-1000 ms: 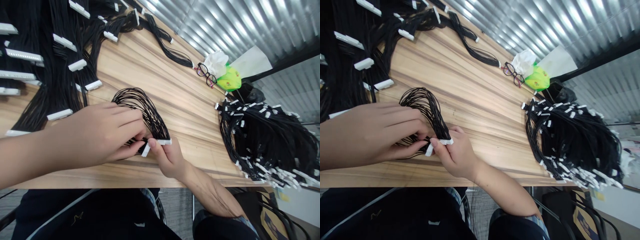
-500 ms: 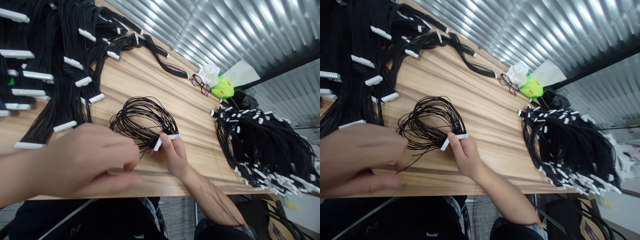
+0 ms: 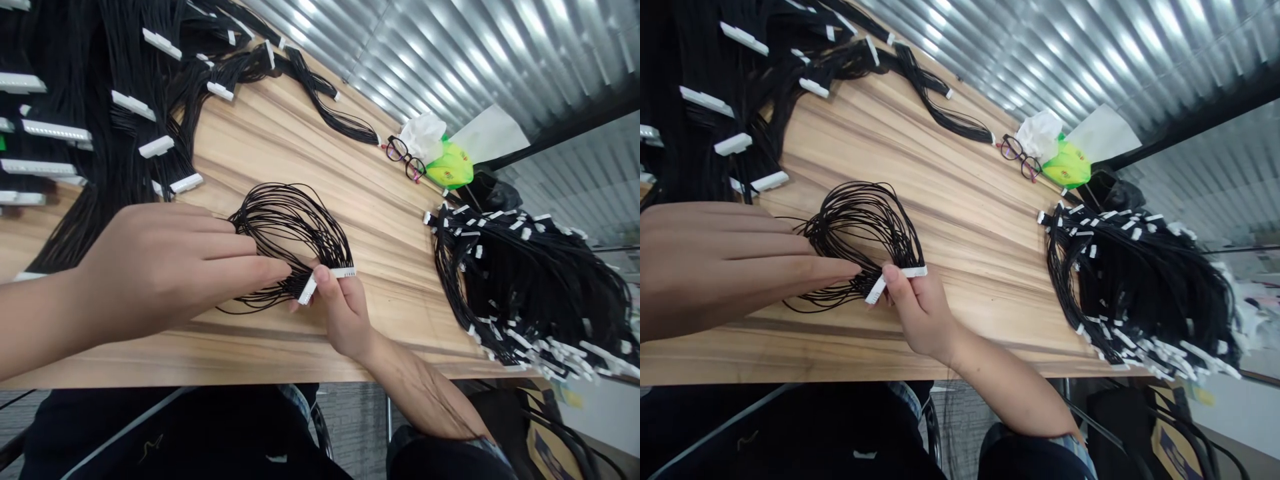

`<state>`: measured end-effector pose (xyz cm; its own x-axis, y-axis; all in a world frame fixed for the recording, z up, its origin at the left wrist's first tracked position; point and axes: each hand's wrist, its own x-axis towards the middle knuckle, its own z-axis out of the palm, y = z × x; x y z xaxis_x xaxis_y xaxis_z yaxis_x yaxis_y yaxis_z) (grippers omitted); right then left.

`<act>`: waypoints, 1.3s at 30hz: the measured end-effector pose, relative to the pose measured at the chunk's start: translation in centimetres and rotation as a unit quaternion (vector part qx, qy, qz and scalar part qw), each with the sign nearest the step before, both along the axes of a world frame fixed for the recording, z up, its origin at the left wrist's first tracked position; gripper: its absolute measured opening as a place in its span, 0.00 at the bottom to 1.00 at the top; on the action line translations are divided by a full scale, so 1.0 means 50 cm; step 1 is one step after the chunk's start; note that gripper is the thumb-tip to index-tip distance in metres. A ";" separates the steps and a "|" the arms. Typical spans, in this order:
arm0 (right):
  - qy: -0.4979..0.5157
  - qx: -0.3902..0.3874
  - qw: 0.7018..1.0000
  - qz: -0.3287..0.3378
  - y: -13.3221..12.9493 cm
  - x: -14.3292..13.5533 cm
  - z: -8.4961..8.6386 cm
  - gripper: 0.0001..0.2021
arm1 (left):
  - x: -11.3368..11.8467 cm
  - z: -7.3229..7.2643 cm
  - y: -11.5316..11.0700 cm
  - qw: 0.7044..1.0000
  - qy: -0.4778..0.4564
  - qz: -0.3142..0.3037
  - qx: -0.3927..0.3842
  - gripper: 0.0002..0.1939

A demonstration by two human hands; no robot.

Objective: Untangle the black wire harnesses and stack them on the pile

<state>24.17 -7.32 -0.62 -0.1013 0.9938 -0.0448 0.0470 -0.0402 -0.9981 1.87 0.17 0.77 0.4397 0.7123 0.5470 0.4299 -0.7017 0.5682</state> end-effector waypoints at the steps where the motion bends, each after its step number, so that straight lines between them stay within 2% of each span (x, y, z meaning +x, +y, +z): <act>1: 0.007 0.000 1.000 0.006 0.000 -0.001 0.001 0.27 | 0.003 -0.003 -0.004 1.000 0.002 0.000 0.003 0.22; 9: -0.005 -0.004 1.000 0.009 -0.003 -0.003 0.009 0.27 | 0.019 -0.015 -0.036 0.999 0.013 -0.008 0.029 0.27; 15: 0.008 -0.010 1.000 0.020 -0.008 -0.004 0.003 0.26 | -0.005 -0.002 -0.019 0.998 0.030 -0.031 0.054 0.25; 18: 0.005 -0.010 1.000 0.020 -0.009 -0.004 0.002 0.26 | -0.014 0.012 0.009 0.983 0.075 -0.104 0.132 0.18; 20: -0.003 -0.008 1.000 0.018 -0.009 -0.002 0.001 0.26 | -0.016 0.021 0.027 0.958 0.119 -0.153 0.214 0.19; 22: -0.020 0.004 1.000 0.021 -0.006 -0.001 0.001 0.27 | -0.013 0.028 0.036 0.938 0.142 -0.171 0.266 0.19; 24: -0.038 0.028 0.998 0.033 -0.003 0.001 0.002 0.27 | -0.008 0.031 0.036 0.944 0.132 -0.160 0.256 0.18; 27: -0.082 0.095 0.991 0.044 0.002 0.001 0.004 0.25 | 0.002 0.027 0.025 0.966 0.105 -0.153 0.179 0.15; 30: -0.144 0.165 0.974 0.057 0.005 -0.001 0.006 0.24 | 0.012 0.020 0.019 0.974 0.109 -0.188 0.070 0.17; 32: -0.171 0.182 0.965 0.074 0.005 -0.001 0.009 0.24 | 0.017 0.020 0.022 0.971 0.117 -0.203 0.037 0.17; 36: -0.190 0.128 0.971 0.075 0.003 -0.001 0.017 0.26 | 0.019 0.028 0.023 0.967 0.128 -0.195 0.101 0.14; 39: -0.142 0.046 0.988 0.029 0.003 0.000 0.022 0.28 | 0.010 0.025 -0.018 0.979 0.115 -0.145 0.088 0.13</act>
